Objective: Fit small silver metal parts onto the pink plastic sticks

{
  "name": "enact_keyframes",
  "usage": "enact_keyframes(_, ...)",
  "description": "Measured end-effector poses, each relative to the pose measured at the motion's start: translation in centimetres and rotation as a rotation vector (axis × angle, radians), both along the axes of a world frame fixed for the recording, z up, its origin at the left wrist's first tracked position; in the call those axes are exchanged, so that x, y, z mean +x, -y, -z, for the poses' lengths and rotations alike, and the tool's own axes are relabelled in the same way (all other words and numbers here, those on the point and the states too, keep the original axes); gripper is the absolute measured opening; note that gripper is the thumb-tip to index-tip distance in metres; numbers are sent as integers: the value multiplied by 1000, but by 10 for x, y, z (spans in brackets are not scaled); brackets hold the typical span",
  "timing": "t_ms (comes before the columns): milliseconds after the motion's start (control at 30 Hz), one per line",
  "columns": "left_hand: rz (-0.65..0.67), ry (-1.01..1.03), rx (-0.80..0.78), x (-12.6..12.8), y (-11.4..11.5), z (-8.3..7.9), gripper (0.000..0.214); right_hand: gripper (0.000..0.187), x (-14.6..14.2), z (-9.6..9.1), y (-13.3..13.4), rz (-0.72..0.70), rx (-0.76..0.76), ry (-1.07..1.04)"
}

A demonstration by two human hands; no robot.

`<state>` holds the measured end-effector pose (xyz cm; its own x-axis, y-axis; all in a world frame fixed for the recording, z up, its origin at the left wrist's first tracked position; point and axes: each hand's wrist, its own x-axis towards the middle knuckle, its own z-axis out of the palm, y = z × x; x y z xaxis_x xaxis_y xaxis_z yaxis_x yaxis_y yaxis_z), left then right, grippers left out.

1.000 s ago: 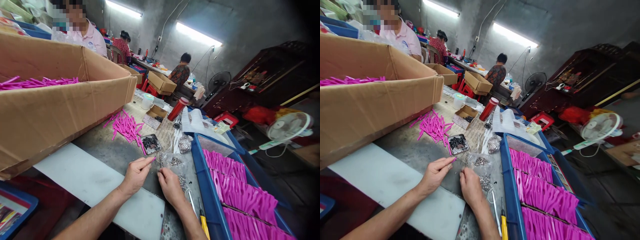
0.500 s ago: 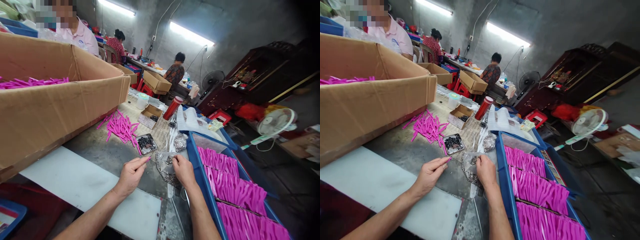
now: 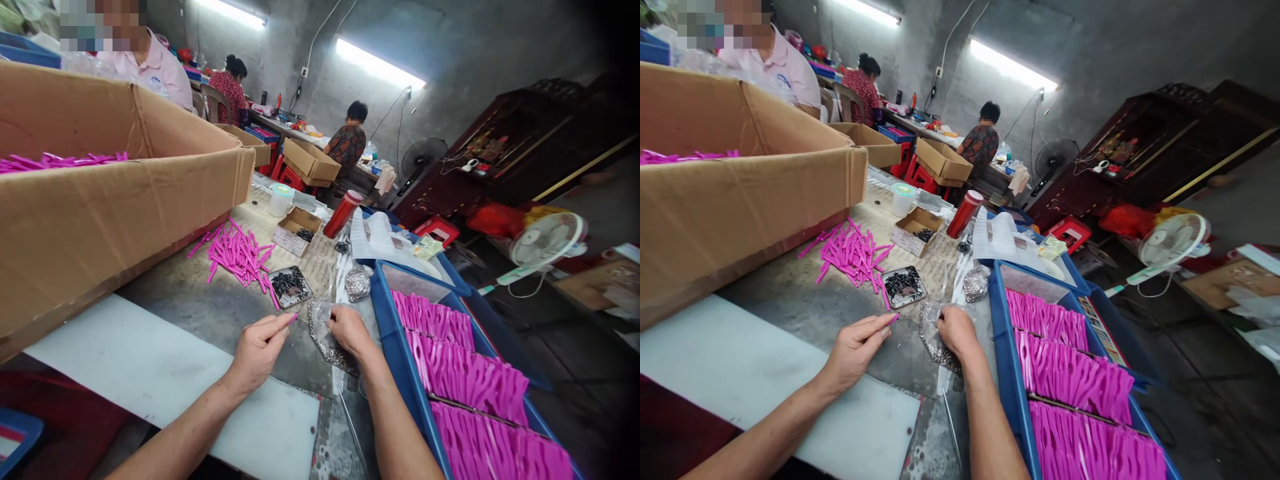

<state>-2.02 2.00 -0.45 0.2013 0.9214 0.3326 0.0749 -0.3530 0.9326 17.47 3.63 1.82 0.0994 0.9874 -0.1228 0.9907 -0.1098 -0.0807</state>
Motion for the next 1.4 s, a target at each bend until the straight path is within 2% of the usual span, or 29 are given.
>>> enact_keyframes(233, -5, -4, 13, -2, 0, -2, 28, 20, 0, 4, -1, -3, 46, -17)
enact_keyframes(533, -3, 7, 14, 0, 0, -4, 28, 20, 5, -3, 12, -48, 152, -105)
enact_keyframes(700, 4, 1, 6, 0, 0, -3, 28, 19, 9, -4, 19, -46, 238, -291)
enact_keyframes(900, -10, -4, -6, 0, 0, -1, 28, 19, 8, -12, 27, -23, 274, -540)
enact_keyframes(1033, -8, -13, -4, -1, 1, -1, 27, 17, -4, -21, 40, -53, 239, -657)
enact_keyframes(1200, -6, -15, -6, 0, 1, -3, 27, 14, -31, -25, 60, -184, 99, -478)
enact_keyframes(1400, -1, 0, -2, 0, 1, -3, 27, 15, -46, -4, 64, -219, -70, -268)
